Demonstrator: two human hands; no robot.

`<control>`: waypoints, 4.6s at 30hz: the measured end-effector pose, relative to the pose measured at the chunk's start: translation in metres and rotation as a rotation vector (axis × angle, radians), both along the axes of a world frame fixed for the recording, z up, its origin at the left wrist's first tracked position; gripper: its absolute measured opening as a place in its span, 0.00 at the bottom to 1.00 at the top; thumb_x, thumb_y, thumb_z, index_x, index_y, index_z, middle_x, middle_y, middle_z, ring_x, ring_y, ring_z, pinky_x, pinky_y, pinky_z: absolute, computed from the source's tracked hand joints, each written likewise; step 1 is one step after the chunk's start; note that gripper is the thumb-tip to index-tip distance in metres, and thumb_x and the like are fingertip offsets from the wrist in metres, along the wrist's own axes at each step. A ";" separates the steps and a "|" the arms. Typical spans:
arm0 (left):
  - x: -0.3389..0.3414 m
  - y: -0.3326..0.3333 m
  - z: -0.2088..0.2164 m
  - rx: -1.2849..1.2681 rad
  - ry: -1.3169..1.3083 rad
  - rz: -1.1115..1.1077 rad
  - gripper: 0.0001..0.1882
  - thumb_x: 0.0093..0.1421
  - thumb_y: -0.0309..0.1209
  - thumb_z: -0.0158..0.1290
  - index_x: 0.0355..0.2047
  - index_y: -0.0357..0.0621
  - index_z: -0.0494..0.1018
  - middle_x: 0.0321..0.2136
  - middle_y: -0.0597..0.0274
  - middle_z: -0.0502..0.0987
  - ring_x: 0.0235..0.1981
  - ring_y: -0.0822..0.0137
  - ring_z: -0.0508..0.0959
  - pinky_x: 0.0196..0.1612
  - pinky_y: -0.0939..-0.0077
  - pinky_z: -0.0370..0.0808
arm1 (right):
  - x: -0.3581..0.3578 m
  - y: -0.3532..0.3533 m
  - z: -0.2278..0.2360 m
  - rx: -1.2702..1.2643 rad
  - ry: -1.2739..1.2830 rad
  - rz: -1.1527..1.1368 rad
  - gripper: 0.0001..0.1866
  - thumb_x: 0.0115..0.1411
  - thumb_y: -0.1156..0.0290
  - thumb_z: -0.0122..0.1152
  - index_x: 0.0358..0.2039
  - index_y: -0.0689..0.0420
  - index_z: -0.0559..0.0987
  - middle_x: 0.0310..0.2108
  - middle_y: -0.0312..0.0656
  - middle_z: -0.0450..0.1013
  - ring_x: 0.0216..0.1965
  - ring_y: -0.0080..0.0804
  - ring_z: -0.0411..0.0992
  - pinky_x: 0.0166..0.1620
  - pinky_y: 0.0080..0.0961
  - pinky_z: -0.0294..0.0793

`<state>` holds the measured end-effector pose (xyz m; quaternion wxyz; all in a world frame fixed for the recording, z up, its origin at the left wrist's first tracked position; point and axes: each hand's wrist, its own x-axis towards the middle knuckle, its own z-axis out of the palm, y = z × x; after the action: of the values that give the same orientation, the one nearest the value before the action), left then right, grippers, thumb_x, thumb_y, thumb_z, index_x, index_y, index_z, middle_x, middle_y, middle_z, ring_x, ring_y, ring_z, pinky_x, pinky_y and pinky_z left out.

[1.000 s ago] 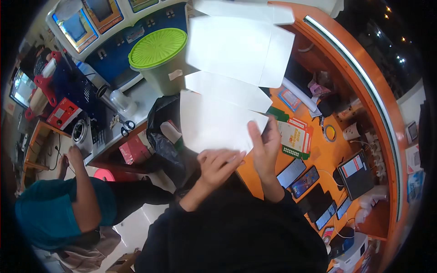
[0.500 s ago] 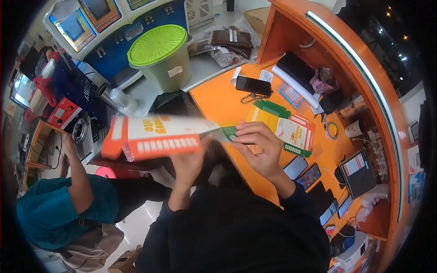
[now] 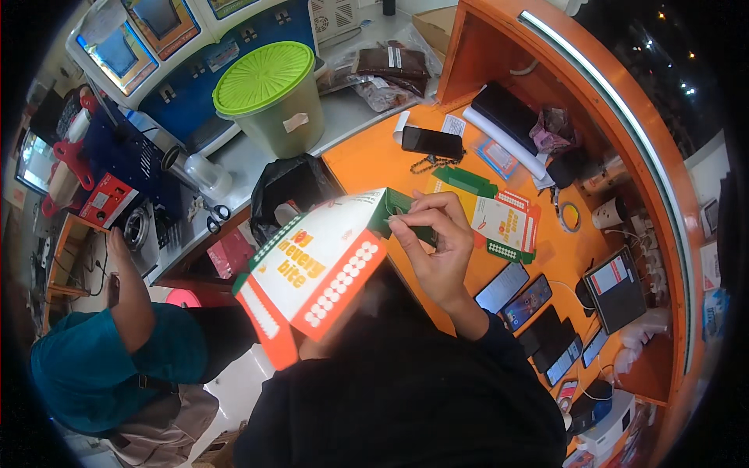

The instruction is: The person folds and assembles cardboard food containers by hand, pressing tabs into slots to form boxes and cones.

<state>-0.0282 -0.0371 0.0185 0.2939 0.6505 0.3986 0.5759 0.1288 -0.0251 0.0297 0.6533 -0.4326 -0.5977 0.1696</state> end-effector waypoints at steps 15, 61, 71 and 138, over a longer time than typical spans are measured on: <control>0.025 0.015 -0.011 -0.392 -0.273 -0.069 0.12 0.56 0.29 0.53 0.39 0.37 0.69 0.34 0.62 0.72 0.36 0.72 0.71 0.39 0.78 0.68 | -0.038 -0.020 -0.014 -0.061 -0.693 -0.287 0.25 0.48 0.75 0.58 0.49 0.59 0.70 0.50 0.49 0.63 0.51 0.41 0.62 0.55 0.45 0.57; -0.017 0.029 -0.023 -0.323 -0.801 -0.273 0.16 0.60 0.29 0.47 0.45 0.31 0.65 0.39 0.54 0.74 0.36 0.69 0.77 0.39 0.78 0.73 | 0.020 -0.020 0.009 -0.032 -0.151 0.341 0.09 0.55 0.82 0.53 0.33 0.60 0.63 0.40 0.50 0.69 0.34 0.31 0.73 0.35 0.20 0.71; -0.007 0.032 -0.020 -0.382 -0.876 -0.310 0.17 0.60 0.29 0.47 0.47 0.32 0.63 0.41 0.54 0.73 0.38 0.69 0.76 0.41 0.77 0.73 | 0.023 -0.024 0.013 -0.253 -0.098 0.462 0.09 0.57 0.84 0.47 0.35 0.59 0.60 0.39 0.51 0.66 0.40 0.32 0.69 0.43 0.25 0.69; 0.012 0.024 0.047 0.232 0.148 -0.244 0.04 0.44 0.29 0.58 0.23 0.50 0.78 0.19 0.71 0.71 0.24 0.70 0.64 0.34 0.74 0.57 | 0.028 -0.015 0.041 -0.502 0.356 0.736 0.07 0.52 0.77 0.59 0.32 0.61 0.73 0.32 0.43 0.72 0.38 0.33 0.71 0.47 0.29 0.69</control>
<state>-0.0163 -0.0130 0.0660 0.2545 0.7642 0.2681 0.5286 0.1566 -0.0399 0.0706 0.5175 -0.3010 -0.5304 0.6001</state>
